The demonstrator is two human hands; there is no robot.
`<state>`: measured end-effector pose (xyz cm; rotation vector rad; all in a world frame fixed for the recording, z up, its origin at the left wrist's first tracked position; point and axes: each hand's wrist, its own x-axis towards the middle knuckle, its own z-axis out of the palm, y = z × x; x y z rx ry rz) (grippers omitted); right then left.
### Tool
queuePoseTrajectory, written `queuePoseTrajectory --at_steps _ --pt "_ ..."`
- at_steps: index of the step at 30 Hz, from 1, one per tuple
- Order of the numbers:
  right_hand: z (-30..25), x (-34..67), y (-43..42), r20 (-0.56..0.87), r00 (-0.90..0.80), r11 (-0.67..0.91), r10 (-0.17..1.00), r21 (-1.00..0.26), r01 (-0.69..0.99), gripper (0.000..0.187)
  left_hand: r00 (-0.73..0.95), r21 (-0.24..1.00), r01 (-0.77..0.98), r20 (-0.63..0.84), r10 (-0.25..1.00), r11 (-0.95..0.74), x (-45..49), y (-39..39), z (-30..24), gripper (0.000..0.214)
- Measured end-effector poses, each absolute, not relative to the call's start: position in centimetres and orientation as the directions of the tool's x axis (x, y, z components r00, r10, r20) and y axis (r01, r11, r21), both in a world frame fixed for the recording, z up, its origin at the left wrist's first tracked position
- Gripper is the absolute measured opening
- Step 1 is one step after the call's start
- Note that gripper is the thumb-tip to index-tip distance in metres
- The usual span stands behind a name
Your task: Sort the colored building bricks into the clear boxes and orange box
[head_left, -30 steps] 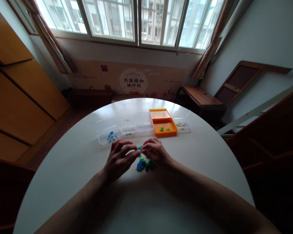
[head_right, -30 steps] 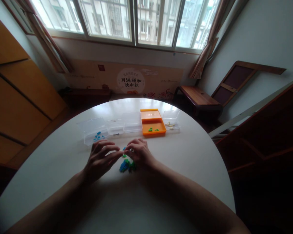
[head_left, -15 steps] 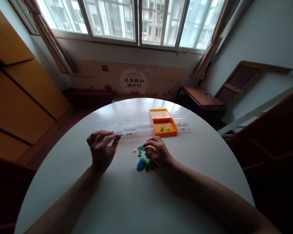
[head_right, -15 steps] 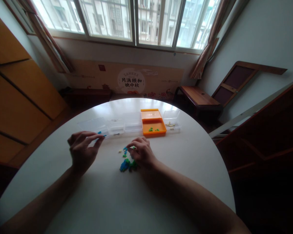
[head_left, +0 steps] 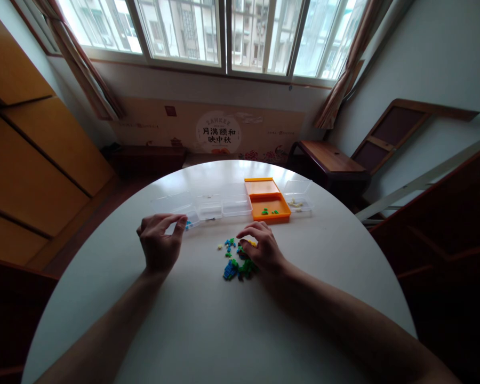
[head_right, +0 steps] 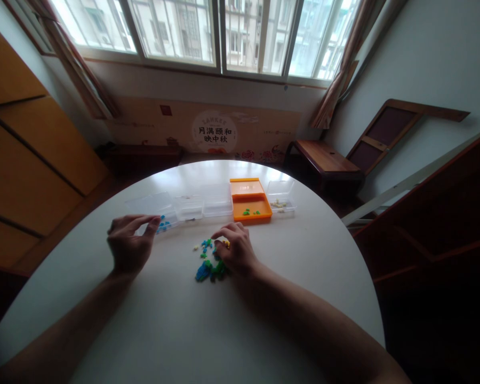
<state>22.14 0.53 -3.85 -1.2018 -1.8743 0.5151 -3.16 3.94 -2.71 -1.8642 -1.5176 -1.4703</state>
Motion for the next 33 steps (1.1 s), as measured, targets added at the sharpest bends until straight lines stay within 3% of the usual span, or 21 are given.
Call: queuePoseTrajectory --at_steps 12,20,23,26,30,33 --pt "-3.3 21.5 -0.2 0.369 -0.361 0.508 0.857 -0.484 0.712 0.005 0.147 0.153 0.824 0.873 0.465 -0.546 -1.8 2.7 -2.0 0.007" --pt "-2.9 20.7 -0.5 0.342 -0.4 0.522 0.85 -0.455 0.721 0.006 0.226 0.106 0.785 0.868 0.442 -0.61 -1.2 2.4 -2.0 0.001" --pt "-2.6 20.6 -0.4 0.342 -0.387 0.516 0.856 -0.52 0.681 0.006 0.283 0.07 0.758 0.86 0.424 -0.648 -1.0 2.2 -1.8 0.004" --pt "-2.4 20.6 0.0 0.368 -0.324 0.49 0.871 -0.673 0.554 0.004 0.355 0.025 0.722 0.844 0.401 -0.692 -0.6 1.7 -1.5 0.008" --pt "-2.2 20.3 0.5 0.284 -0.256 0.341 0.924 -0.915 0.215 0.009 0.436 0.005 0.669 0.807 0.398 -0.743 0.2 1.1 -1.1 0.013" --pt "-2.2 20.1 0.7 0.194 -0.28 0.193 0.94 -0.981 -0.032 0.018 0.452 0.021 0.642 0.797 0.4 -0.766 0.7 0.7 -1.0 0.014"
